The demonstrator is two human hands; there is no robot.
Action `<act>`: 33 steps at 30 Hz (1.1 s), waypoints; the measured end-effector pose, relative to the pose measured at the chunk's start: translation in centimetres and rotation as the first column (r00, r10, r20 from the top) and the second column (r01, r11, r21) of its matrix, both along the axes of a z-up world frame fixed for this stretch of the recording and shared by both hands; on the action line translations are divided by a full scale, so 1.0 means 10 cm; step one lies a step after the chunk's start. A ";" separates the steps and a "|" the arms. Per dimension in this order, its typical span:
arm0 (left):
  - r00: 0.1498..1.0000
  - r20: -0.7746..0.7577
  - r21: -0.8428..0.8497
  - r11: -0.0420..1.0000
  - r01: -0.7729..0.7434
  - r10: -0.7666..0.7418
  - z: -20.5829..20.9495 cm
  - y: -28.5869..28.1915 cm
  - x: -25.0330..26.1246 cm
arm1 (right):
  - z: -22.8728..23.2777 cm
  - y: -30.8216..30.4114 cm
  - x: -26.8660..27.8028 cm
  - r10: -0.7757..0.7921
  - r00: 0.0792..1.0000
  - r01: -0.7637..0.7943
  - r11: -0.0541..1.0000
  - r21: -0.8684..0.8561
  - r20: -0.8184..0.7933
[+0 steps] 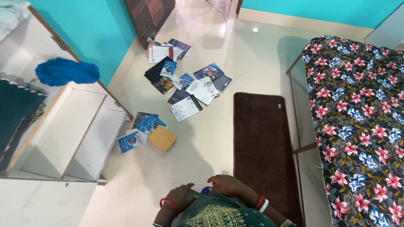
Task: The person picks up several papers and folders from the floor and places them onto a small cabinet near the wall.
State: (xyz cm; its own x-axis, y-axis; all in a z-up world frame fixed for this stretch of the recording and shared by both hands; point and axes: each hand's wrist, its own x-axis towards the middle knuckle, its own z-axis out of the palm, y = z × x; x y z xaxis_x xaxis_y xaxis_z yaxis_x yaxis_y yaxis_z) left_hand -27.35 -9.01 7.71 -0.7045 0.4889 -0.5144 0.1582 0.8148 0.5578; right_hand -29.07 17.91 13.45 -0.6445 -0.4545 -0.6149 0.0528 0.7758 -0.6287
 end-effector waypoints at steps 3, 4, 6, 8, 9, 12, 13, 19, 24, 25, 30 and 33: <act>0.999 0.048 -0.036 0.999 0.006 -0.004 0.08 0.22 -0.28 | -0.09 0.21 -0.19 -0.066 0.996 0.069 0.997 -0.035 0.063; 0.999 0.039 -0.046 0.999 0.016 -0.014 0.11 0.30 -0.38 | -0.11 0.27 -0.29 -0.056 0.997 0.059 0.997 -0.054 0.054; 0.999 0.025 -0.065 0.997 0.034 -0.033 0.17 0.47 -0.57 | -0.10 0.45 -0.50 -0.020 1.000 0.021 0.997 -0.077 0.016; 0.999 0.026 -0.041 0.999 -0.019 0.020 0.21 0.68 -0.76 | -0.05 0.68 -0.79 0.032 0.998 -0.036 0.996 -0.084 -0.047; 0.999 0.024 -0.029 0.999 -0.046 0.047 0.23 0.80 -0.85 | 0.00 0.81 -0.90 0.008 0.997 -0.018 0.993 -0.119 -0.082; 0.995 0.036 0.016 0.995 -0.097 0.096 0.27 1.30 -1.15 | 0.15 1.30 -1.29 -0.052 0.984 0.020 0.982 -0.186 -0.169; 0.995 0.025 0.036 0.995 -0.094 0.093 0.26 1.48 -1.25 | 0.16 1.45 -1.42 -0.058 0.982 0.025 0.983 -0.182 -0.178; 0.999 -0.027 0.095 0.995 -0.035 0.038 0.39 2.38 -1.91 | 0.08 2.31 -2.06 -0.073 0.986 0.066 0.997 -0.050 -0.150; 0.999 0.046 0.014 1.000 -0.025 0.024 0.55 2.67 -2.21 | -0.14 2.72 -2.24 -0.128 0.981 0.114 0.988 -0.099 -0.143; 0.999 0.031 0.022 1.000 -0.017 0.016 0.55 2.69 -2.24 | -0.17 2.75 -2.26 -0.130 0.985 0.120 0.989 -0.090 -0.118; 0.999 0.037 0.026 1.000 -0.012 0.011 0.45 2.73 -2.51 | -0.26 2.78 -2.38 -0.105 0.992 0.096 0.987 -0.127 -0.065; 0.999 0.024 0.044 0.998 -0.034 0.033 0.36 2.74 -2.68 | -0.20 2.67 -2.49 -0.077 0.997 0.078 0.995 -0.070 0.008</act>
State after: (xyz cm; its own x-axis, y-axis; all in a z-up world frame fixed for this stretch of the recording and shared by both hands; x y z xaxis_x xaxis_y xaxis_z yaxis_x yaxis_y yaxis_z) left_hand -54.16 18.38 11.27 -0.7090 0.4875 -0.5096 0.1172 0.7941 0.5964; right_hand -53.98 44.64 11.45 -0.6763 -0.4453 -0.5868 0.1144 0.7234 -0.6808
